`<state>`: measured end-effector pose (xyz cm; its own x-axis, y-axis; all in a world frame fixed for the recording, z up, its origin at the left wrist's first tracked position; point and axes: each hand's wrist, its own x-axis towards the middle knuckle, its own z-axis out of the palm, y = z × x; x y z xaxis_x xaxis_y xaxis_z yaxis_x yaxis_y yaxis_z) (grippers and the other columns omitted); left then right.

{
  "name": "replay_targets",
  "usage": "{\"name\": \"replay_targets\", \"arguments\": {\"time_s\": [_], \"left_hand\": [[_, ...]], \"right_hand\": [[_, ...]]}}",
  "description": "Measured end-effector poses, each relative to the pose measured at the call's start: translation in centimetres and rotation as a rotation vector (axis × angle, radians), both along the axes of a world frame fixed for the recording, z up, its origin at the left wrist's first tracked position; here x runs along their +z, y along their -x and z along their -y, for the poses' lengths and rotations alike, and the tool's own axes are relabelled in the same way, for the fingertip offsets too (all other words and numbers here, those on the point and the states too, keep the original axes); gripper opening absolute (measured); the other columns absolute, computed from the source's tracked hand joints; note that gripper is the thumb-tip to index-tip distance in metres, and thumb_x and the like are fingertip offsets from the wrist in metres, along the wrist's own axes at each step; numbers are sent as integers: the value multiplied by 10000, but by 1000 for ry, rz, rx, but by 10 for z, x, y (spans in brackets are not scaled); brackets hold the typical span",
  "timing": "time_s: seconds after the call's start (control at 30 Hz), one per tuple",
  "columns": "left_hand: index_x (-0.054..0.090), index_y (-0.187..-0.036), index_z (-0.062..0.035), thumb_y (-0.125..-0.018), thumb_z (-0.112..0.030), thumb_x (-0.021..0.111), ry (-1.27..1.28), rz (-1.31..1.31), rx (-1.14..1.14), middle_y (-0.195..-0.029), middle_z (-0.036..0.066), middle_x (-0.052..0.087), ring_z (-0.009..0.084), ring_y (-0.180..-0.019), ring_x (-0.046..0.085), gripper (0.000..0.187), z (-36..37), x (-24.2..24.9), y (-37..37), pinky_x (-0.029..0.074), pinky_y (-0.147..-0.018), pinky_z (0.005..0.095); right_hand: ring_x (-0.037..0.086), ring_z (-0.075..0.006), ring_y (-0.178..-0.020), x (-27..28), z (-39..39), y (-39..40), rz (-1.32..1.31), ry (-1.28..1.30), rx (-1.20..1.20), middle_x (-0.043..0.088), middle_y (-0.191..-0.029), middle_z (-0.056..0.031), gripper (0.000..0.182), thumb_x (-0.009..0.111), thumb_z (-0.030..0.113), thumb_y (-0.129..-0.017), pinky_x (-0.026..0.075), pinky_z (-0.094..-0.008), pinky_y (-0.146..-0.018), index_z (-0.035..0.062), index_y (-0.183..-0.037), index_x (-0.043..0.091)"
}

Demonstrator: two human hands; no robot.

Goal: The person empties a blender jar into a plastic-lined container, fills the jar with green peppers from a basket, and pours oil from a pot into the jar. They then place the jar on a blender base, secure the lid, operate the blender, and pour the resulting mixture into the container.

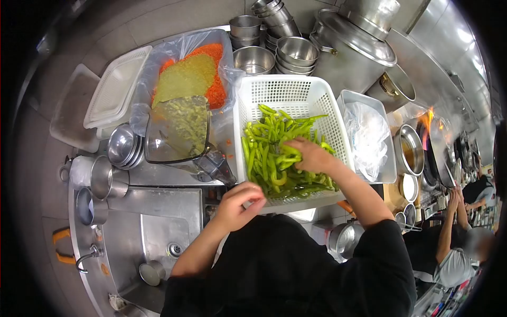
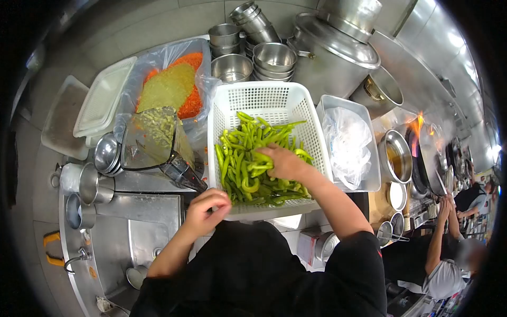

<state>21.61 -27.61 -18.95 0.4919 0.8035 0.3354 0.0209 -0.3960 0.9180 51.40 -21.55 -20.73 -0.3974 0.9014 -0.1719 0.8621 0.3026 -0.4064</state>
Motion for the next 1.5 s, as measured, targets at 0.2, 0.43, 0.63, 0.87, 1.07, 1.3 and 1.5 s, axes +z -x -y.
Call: {"name": "replay_targets", "arguments": {"time_s": [0.2, 0.43, 0.63, 0.87, 1.07, 1.3, 1.5], "left_hand": [[622, -852, 10, -919, -128, 561, -213, 256, 194, -887, 170, 628, 229, -772, 594, 165, -12, 62, 59, 490, -662, 323], [635, -1005, 2, -972, -198, 555, -115, 332, 517, -1000, 116, 647, 173, -832, 621, 218, -87, 94, 97, 489, -755, 284], [539, -1267, 26, -1041, -341, 414, -157, 371, 600, -1255, 153, 566, 244, -1156, 560, 449, -128, 138, 106, 460, -951, 382], [415, -1395, -10, -952, -665, 373, 85, 612, 498, -1370, 186, 461, 298, -1257, 471, 793, -163, 173, 129, 372, -1043, 461], [341, -1436, -10, -904, -745, 365, 416, 739, 379, -1301, 191, 494, 305, -1191, 509, 908, -170, 149, 146, 375, -1030, 447], [612, -1176, 21, -1022, -516, 367, -27, -71, 370, -1152, 125, 649, 224, -1046, 601, 610, -154, 112, 121, 430, -960, 319], [645, -1052, -36, -883, -295, 681, -289, -184, 31, -1014, 100, 654, 242, -955, 636, 311, -36, 126, 77, 487, -855, 351]], "right_hand": [[558, -276, -1186, 55, -4, -12, -377, -35, -208, 585, -1276, -137, 630, 685, 24, -691, 436, -348, -1028, 80, -1302, 541], [566, -138, -1097, 115, -31, 11, -756, 51, -236, 615, -1183, -27, 587, 572, -90, -718, 436, -266, -957, 51, -1287, 540], [597, -149, -1009, 211, -69, 77, -867, -59, -72, 625, -1167, -70, 667, 600, -7, -700, 499, -297, -869, 45, -1355, 485], [665, -247, -736, 267, -105, 209, -1325, 144, 165, 643, -1020, -154, 570, 656, 0, -746, 591, -385, -603, 60, -1274, 449], [666, -259, -865, 160, -123, 250, -672, -171, 468, 649, -1075, -130, 590, 732, 143, -768, 537, -380, -811, 69, -1299, 487], [626, -217, -1054, 227, -76, 221, -176, 46, 319, 659, -1128, -98, 471, 707, 236, -838, 488, -350, -918, 103, -1268, 566], [626, -237, -1061, 117, -114, 50, -63, -43, -105, 657, -1135, -143, 421, 614, 320, -918, 483, -354, -931, 71, -1254, 571]]}}
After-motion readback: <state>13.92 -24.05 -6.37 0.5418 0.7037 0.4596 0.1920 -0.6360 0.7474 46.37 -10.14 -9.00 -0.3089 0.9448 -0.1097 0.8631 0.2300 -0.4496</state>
